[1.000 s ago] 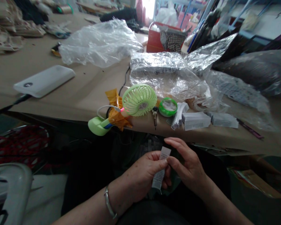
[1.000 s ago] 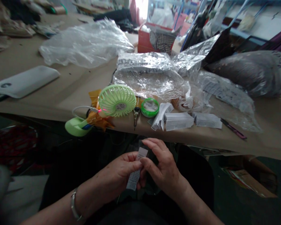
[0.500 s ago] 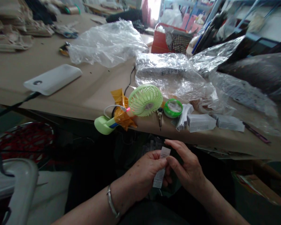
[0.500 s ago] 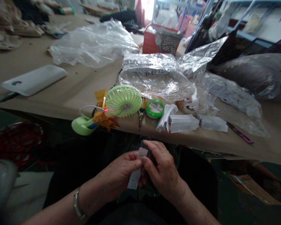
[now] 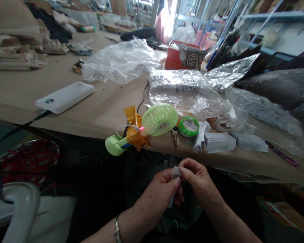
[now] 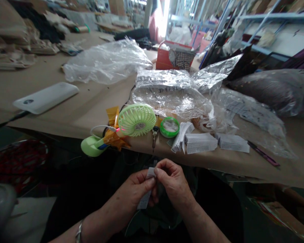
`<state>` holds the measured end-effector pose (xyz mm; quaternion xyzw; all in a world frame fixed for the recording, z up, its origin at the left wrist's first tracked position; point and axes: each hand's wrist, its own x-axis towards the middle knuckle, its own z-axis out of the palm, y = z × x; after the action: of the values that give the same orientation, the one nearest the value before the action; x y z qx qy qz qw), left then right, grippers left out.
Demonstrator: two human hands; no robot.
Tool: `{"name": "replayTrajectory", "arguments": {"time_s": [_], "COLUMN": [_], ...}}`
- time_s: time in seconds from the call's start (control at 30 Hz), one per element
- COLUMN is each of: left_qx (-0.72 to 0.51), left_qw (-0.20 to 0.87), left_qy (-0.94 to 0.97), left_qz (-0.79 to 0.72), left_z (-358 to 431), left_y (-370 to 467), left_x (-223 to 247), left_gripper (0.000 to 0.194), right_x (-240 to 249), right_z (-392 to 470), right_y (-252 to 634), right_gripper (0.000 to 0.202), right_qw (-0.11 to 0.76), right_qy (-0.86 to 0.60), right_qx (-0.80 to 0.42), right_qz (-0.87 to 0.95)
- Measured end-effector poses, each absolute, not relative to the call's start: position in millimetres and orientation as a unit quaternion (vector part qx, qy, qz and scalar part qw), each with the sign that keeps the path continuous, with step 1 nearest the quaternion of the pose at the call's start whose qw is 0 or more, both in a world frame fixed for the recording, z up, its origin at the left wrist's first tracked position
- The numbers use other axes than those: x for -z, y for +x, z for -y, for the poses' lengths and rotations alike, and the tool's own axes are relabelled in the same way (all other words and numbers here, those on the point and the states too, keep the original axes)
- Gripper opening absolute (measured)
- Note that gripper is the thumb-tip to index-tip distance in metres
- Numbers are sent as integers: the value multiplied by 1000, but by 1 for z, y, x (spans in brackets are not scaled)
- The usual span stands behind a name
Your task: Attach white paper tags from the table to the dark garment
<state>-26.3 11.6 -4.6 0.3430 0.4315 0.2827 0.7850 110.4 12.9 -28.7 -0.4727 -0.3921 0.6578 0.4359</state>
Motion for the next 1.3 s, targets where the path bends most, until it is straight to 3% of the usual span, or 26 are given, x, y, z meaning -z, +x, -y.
{"name": "replayTrajectory", "arguments": {"time_s": [0.3,0.6,1.3], "left_qx": [-374,-417,-424], "left_qw": [599,490,462], "left_qy": [505,568,586], "left_qz": [-496,-514,-514], "left_z": [-30,-44,-52], "left_y": [-34,-34,-32], "left_x": [7,5,6], "left_gripper": [14,14,19], "right_x": [14,19,21], "right_z": [-32,-39,-45], "right_y": [102,103,102], "right_gripper": [19,16,14], "right_qw": [476,481,482], "right_qy": [-545,-533,-535], "right_qx": [-494,-458,-401], "right_qz": [482,525,566]}}
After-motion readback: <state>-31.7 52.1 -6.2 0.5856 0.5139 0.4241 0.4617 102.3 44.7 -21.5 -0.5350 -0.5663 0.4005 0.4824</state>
